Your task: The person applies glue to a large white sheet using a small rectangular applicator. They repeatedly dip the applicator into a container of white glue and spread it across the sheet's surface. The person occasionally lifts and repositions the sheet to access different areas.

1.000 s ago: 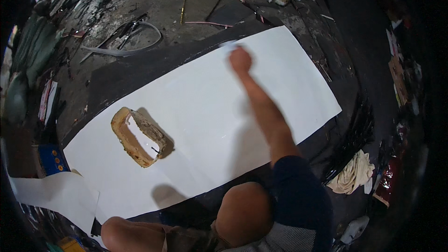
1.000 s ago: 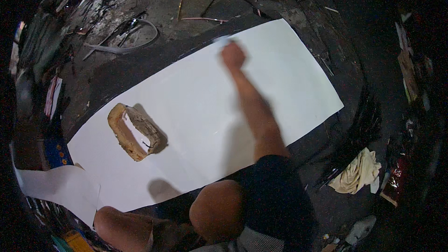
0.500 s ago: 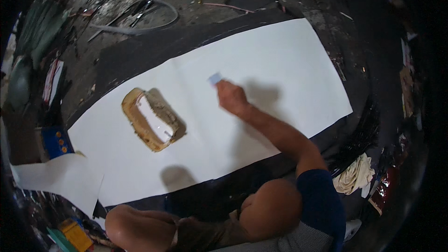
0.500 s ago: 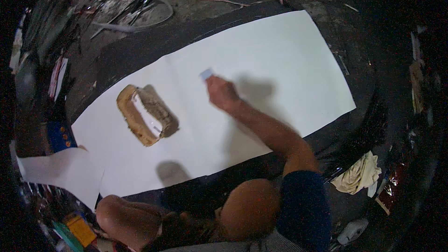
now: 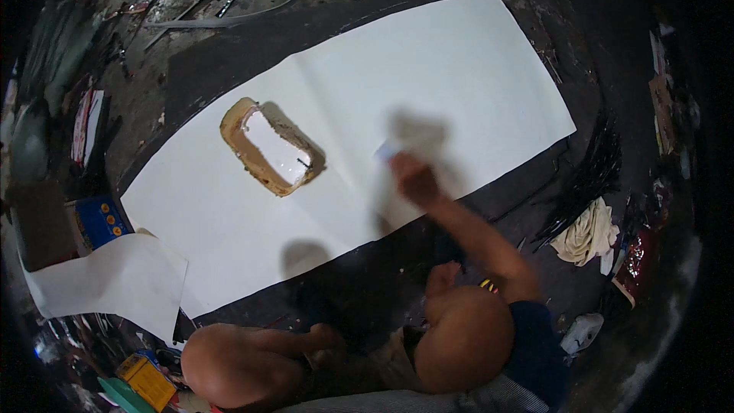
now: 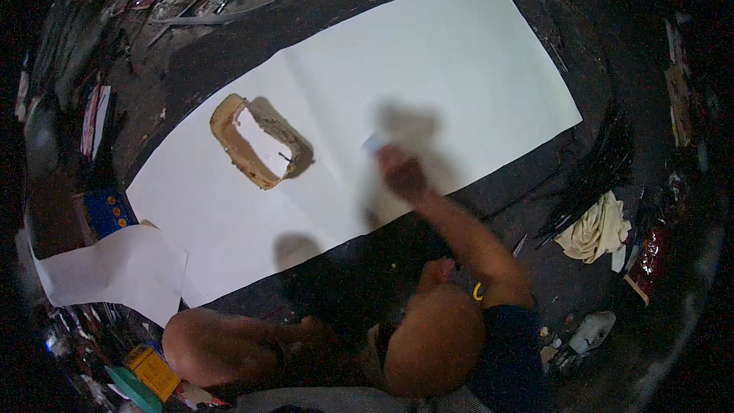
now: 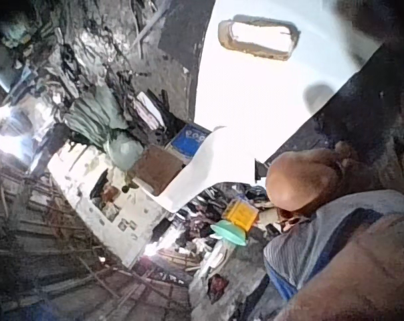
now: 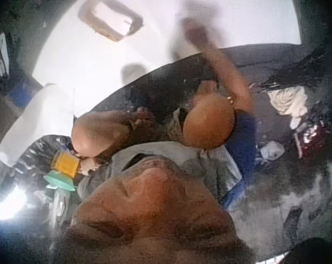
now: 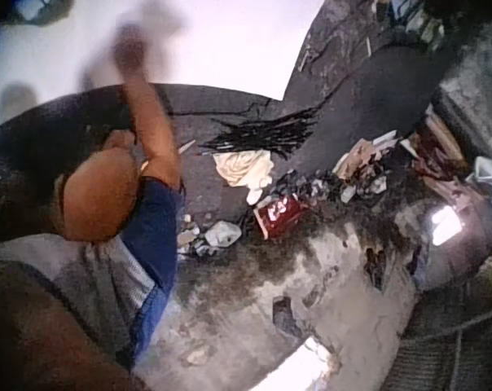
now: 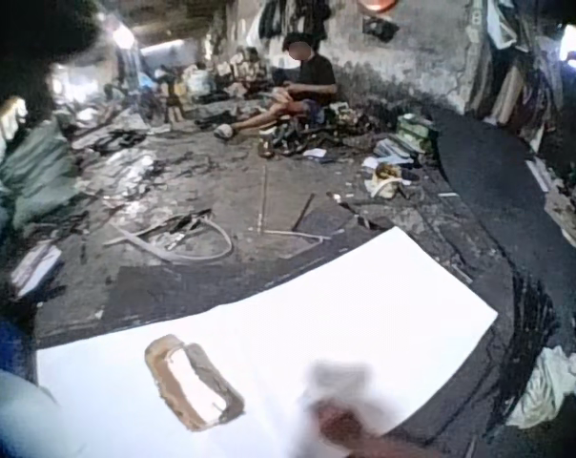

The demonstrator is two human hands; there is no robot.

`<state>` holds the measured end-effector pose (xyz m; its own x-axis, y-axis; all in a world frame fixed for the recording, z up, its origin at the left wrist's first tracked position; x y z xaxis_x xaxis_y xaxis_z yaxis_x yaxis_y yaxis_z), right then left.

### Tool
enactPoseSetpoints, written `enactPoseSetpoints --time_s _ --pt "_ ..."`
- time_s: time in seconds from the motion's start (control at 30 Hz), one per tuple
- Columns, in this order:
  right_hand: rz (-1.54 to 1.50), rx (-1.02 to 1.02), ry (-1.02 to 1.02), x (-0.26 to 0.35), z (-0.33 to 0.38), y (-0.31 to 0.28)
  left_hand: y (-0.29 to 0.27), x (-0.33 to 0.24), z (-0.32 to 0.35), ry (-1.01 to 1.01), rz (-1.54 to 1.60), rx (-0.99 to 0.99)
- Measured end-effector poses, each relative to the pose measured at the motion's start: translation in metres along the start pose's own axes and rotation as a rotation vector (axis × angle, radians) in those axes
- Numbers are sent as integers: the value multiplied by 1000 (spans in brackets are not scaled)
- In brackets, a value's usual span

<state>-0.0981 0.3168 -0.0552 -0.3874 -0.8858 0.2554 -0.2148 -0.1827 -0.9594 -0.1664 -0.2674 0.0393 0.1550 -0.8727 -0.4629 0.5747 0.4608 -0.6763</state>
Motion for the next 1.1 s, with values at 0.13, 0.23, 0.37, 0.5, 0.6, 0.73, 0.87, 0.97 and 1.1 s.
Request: enactPoseSetpoints --time_s 0.13,0.23,0.37,0.5,0.6,0.73,0.87,0.97,1.1 --pt "-126 201 -70 72 28 -23 -4 11 -6 23 -17 -13" --pt "-324 -118 441 -86 29 -33 -7 -15 -58 145 -44 -78" --pt "-635 -211 773 -197 34 -151 -35 4 -88 288 -189 -648" --pt "67 -252 791 -201 81 -276 -18 124 -119 -406 684 -1067" --pt "-134 -388 813 -210 128 -299 -49 227 -113 -389 1414 -1349" --pt "119 -588 891 -204 204 -372 -66 194 -123 -597 1681 -1443" --pt "268 -635 1014 -182 247 -395 -98 182 -122 -777 1798 -1459" --pt "257 -532 1043 -172 236 -346 -122 289 -99 -625 1768 -1542" --pt "406 -668 1137 -180 311 -419 -137 176 -111 -489 1277 -1396"
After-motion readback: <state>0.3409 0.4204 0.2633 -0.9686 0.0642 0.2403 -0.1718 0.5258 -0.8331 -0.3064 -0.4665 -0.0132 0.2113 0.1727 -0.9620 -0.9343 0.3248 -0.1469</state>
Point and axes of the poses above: each hand's wrist, its own z-axis away from the middle knuckle, its own y-axis out of the palm, x = y × z, the point moved 4 cm from there along -z, towards the middle knuckle, and after that the axes turned 13 degrees about y, right-handed, at the moved point
